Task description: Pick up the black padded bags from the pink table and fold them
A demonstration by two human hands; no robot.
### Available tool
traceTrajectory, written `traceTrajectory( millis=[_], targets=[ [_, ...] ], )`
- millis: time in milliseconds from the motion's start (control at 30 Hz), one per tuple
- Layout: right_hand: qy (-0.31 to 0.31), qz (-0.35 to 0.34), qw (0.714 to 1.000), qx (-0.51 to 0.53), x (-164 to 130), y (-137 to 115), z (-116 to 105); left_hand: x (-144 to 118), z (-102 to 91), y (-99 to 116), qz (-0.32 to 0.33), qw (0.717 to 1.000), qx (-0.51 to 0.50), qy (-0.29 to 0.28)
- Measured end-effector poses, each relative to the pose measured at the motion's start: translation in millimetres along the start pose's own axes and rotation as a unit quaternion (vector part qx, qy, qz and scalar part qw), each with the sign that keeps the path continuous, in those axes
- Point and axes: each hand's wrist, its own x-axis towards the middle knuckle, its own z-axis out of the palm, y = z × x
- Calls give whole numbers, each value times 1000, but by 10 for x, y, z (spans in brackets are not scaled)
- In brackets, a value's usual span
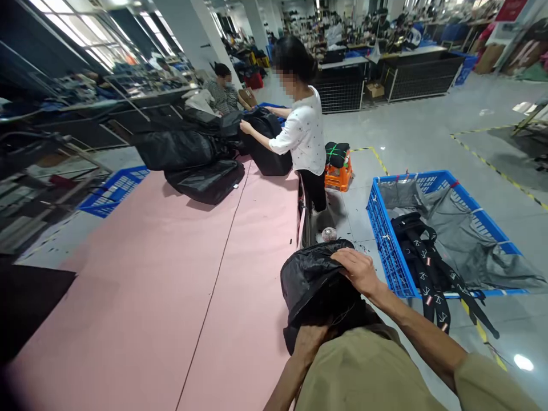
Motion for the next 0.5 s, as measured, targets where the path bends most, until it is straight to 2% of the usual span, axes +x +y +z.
traceTrajectory(
  millis=[33,67,133,167,233,300,367,433,500],
  targets=[
    [24,13,1000,1,28,42,-55,26,-102,23,38,999,11,15],
    [46,21,999,-3,60,81,-103,65,-211,56,86,995,21,56],
    [71,37,997,-15,124,163,-171,206,-440,151,167,963,41,206],
    [73,45,996,-21,154,206,-187,319,-556,210,184,938,50,290],
    [66,51,996,-27,202,296,-185,632,-776,331,154,896,56,414],
    [60,51,996,-28,237,399,-153,1027,-964,410,94,883,51,456],
    [57,55,997,-18,276,544,-108,1427,-1108,392,59,888,56,453],
    [45,67,997,8,355,741,-52,1740,-1208,280,47,884,71,460],
    [18,81,995,49,498,966,33,1919,-1286,134,36,876,73,475]
  ],
)
